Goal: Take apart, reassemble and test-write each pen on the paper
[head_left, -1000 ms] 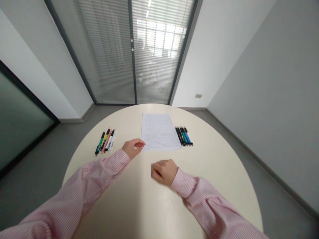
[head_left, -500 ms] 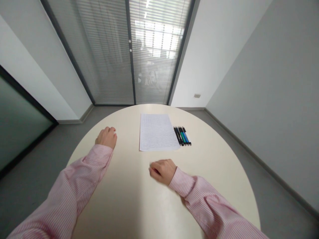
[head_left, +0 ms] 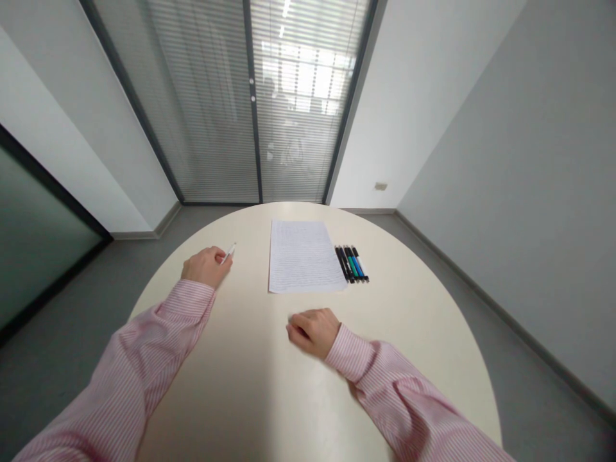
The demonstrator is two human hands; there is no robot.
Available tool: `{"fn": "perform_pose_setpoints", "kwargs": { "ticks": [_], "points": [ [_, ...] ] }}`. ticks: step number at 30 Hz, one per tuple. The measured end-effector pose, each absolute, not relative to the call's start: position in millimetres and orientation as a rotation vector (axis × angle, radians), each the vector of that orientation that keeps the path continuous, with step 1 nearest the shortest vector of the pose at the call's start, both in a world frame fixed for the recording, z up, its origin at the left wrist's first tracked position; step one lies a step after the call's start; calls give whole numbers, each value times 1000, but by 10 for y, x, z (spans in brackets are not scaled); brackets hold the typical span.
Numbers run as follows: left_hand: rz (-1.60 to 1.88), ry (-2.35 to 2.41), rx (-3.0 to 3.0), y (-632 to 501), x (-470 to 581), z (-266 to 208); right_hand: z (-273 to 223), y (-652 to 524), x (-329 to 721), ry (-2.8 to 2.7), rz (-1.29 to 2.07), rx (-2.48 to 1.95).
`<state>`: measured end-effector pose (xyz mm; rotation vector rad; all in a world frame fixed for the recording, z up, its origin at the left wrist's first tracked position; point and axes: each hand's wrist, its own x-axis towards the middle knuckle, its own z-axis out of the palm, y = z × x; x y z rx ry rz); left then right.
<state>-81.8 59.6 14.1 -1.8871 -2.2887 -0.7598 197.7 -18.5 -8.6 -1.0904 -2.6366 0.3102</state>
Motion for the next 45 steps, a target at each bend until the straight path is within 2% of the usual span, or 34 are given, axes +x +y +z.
{"fn": "perform_pose_setpoints", "kwargs": {
  "ticks": [3, 7, 10, 13, 18, 26, 36, 45],
  "points": [
    [-1488, -2253, -1801, 567, -686, 237, -118, -138, 2002, -2508, 461, -1099],
    [-2417, -2212, -1791, 549, -539, 271, -136, -45, 2020, -2092, 855, -1124],
    [-2881, -2331, -1874, 480, -379, 226, -133, 27, 2015, -1655, 1197, -1024],
    [-3093, -2382, -2085, 356, -160, 155, -130, 99, 2018, -1318, 1398, -872],
    [-2749, -2567, -2467, 259, 48, 64, -135, 221, 2070, -1082, 1375, -1021],
    [-2368, -2383, -2603, 323, -41, -79, -113, 261, 2094, -821, 1433, -1052],
    [-1547, -1995, -2829, 221, -49, -70, -138, 291, 2082, -876, 1468, -1053],
    [-1699, -1803, -2730, 232, -31, -76, -111, 289, 2079, -867, 1455, -1048]
  ]
}}
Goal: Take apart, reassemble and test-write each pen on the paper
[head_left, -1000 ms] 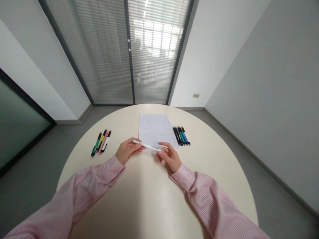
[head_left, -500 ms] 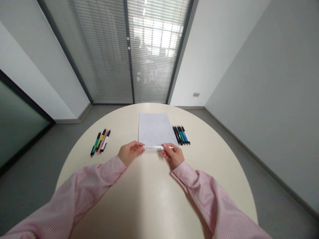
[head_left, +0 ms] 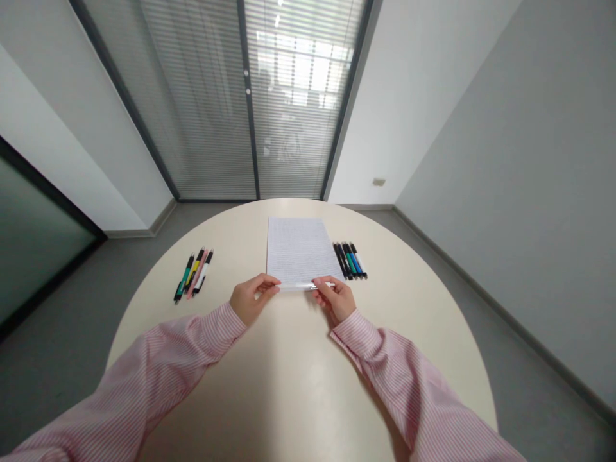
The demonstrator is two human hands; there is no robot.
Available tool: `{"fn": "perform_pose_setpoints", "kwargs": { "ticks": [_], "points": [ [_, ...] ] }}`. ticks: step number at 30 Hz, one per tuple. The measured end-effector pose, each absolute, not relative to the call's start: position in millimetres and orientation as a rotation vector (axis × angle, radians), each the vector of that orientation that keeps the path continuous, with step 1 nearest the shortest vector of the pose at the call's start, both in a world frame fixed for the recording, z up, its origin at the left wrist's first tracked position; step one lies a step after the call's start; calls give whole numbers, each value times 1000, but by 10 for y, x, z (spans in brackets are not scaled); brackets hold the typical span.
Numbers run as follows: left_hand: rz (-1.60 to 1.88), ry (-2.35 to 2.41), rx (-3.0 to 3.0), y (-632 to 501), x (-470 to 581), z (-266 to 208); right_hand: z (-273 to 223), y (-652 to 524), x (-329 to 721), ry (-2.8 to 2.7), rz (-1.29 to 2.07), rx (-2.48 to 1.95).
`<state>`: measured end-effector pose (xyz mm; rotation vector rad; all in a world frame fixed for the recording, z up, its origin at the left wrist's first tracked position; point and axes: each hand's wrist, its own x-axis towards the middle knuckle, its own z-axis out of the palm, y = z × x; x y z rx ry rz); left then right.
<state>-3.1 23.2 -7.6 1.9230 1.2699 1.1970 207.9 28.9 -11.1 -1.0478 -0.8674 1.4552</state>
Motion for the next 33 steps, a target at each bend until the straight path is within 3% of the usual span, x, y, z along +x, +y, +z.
{"fn": "perform_pose_setpoints", "kwargs": {
  "ticks": [11, 19, 33],
  "points": [
    [964, 1405, 2039, 241, -68, -99, -163, 281, 2076, -954, 1440, -1054],
    [1156, 1315, 1949, 213, -15, -32, -55, 285, 2069, -777, 1490, -996],
    [1092, 1280, 1911, 188, -4, 3, 12, 231, 2014, -667, 1709, -926]
  ]
}}
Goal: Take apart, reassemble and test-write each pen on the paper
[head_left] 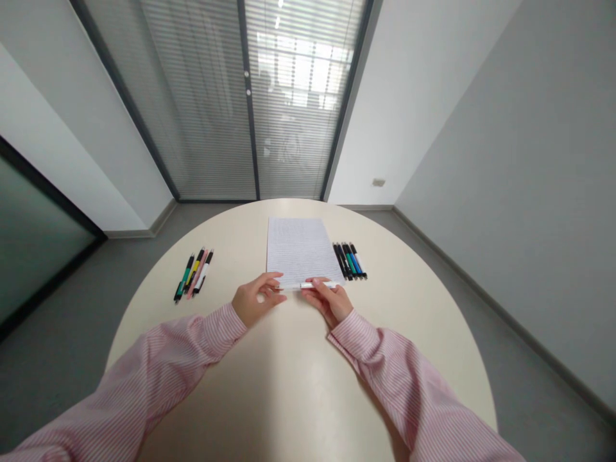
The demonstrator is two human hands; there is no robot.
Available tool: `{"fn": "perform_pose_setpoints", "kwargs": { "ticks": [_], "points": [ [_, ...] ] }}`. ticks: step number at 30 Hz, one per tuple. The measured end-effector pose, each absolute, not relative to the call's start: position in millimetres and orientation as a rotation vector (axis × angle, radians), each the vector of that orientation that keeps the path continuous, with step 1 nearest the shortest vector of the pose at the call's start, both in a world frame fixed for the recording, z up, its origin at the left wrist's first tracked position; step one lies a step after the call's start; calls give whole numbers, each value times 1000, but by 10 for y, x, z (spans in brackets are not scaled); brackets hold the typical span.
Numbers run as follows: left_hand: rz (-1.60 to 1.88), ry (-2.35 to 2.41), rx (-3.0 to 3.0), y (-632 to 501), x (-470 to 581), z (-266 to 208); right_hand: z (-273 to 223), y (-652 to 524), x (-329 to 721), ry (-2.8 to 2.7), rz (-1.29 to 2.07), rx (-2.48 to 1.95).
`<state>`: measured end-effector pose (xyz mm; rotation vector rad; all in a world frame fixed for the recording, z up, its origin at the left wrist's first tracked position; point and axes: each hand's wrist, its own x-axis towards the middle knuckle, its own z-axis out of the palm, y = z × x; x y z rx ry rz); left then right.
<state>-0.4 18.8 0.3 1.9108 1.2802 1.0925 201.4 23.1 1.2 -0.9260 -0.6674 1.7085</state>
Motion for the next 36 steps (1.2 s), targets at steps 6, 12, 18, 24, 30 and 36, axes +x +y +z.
{"fn": "perform_pose_setpoints", "kwargs": {
  "ticks": [6, 12, 18, 24, 30, 36],
  "points": [
    [1110, 1317, 1892, 185, -7, 14, -9, 217, 2010, -654, 1754, -865],
    [1195, 1223, 1868, 205, -9, -25, -32, 218, 2014, -640, 1756, -852],
    [1126, 1302, 1833, 195, -13, -7, -33, 203, 2014, -698, 1731, -858],
    [1199, 1232, 1885, 185, -8, 7, -43, 216, 2022, -699, 1737, -862],
    [1093, 1288, 1820, 183, -9, 38, -43, 210, 2022, -723, 1755, -837],
    [1212, 1222, 1904, 188, -4, 19, -37, 212, 2022, -723, 1764, -819]
  ]
}}
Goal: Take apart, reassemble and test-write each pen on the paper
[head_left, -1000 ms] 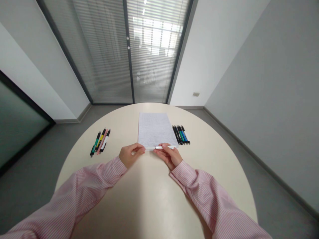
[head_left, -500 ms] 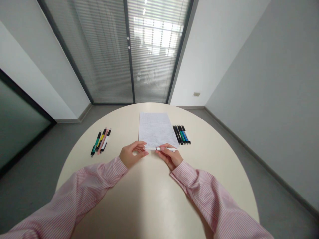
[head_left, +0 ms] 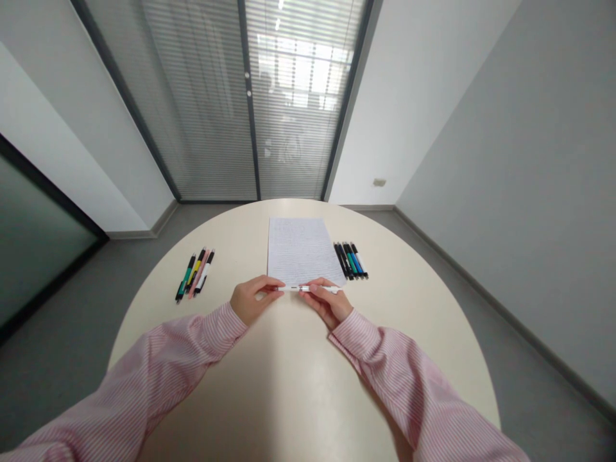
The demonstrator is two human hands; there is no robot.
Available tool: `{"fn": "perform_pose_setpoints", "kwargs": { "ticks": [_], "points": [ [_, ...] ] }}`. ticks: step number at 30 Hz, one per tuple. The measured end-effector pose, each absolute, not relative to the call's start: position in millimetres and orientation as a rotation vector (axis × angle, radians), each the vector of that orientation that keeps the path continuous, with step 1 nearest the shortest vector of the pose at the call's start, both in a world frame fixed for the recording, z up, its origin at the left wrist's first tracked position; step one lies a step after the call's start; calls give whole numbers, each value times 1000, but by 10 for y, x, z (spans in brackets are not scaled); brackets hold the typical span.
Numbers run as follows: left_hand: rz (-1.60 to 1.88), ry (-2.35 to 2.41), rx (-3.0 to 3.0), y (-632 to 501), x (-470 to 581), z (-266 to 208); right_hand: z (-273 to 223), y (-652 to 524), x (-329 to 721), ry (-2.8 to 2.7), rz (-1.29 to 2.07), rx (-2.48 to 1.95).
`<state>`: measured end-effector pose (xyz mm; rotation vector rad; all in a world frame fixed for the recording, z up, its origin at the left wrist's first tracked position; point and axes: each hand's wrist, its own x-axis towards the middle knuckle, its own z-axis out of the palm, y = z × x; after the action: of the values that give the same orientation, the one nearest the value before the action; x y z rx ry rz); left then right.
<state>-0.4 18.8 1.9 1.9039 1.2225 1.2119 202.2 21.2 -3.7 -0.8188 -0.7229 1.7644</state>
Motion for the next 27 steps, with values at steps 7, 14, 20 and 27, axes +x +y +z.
{"fn": "perform_pose_setpoints", "kwargs": {
  "ticks": [7, 14, 20, 27],
  "points": [
    [1096, 1261, 1699, 215, -49, -26, -56, 212, 2026, -698, 1753, -788],
    [1328, 1116, 1996, 236, -46, -51, -39, 219, 2012, -651, 1768, -782],
    [1313, 1136, 2057, 209, -50, -18, -33, 211, 2007, -647, 1805, -721],
    [1290, 1187, 1929, 200, -64, -14, -48, 230, 2004, -591, 1816, -720]
  ]
}}
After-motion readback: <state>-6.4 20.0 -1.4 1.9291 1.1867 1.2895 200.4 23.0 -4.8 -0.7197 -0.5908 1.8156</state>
